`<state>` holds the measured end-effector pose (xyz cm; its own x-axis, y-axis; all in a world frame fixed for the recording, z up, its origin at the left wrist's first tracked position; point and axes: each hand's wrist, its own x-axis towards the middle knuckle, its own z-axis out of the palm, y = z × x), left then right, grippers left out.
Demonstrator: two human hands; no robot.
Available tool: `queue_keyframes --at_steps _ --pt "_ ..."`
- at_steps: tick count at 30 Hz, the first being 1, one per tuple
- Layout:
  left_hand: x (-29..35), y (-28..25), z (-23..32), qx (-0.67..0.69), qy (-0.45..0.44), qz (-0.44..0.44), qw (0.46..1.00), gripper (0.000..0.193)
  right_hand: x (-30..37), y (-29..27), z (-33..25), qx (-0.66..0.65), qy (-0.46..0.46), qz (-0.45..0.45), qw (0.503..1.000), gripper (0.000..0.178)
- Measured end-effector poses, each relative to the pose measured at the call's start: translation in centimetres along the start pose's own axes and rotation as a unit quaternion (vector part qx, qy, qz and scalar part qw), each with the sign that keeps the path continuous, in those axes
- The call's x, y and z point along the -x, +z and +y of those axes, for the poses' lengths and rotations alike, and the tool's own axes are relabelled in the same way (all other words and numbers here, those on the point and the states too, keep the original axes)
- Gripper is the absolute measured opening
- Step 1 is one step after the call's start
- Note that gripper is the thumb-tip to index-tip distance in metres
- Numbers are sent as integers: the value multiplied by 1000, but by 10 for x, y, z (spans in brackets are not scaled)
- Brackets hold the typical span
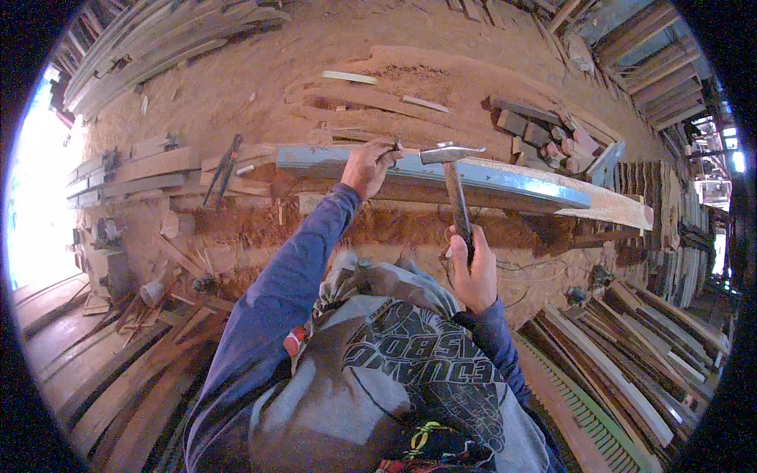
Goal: The person repeatedly hammers nails into a long, light-blue painted wooden plank resting on a workbench. They pick up nails from a red cup, position them, and strike them with a hammer. The person also uses pliers to adjust or remove a nail and briefly flips the plank over.
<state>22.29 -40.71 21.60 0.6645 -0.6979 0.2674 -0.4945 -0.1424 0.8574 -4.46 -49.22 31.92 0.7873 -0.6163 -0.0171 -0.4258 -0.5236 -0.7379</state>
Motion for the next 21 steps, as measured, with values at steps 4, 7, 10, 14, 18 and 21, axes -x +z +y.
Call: queue_keyframes --at_steps 4,7,10,14,18,21 --pt "2 9 -22 37 -31 -41 998 14 -17 -14 -20 26 25 -73 997 42" --pt "6 15 -40 11 13 -50 999 10 -24 -18 -35 24 -59 -8 998 39" --pt "5 20 -51 83 15 -63 994 12 -30 -13 -48 -16 -139 71 988 37" --pt "8 20 -55 98 48 -55 993 12 -49 -13 -59 139 -111 -23 984 33" --pt "10 21 -56 73 21 -54 996 15 -51 -20 -64 118 -125 -5 985 32" --pt "10 24 -56 163 11 -61 985 21 -41 -18 -64 15 -194 97 976 31"
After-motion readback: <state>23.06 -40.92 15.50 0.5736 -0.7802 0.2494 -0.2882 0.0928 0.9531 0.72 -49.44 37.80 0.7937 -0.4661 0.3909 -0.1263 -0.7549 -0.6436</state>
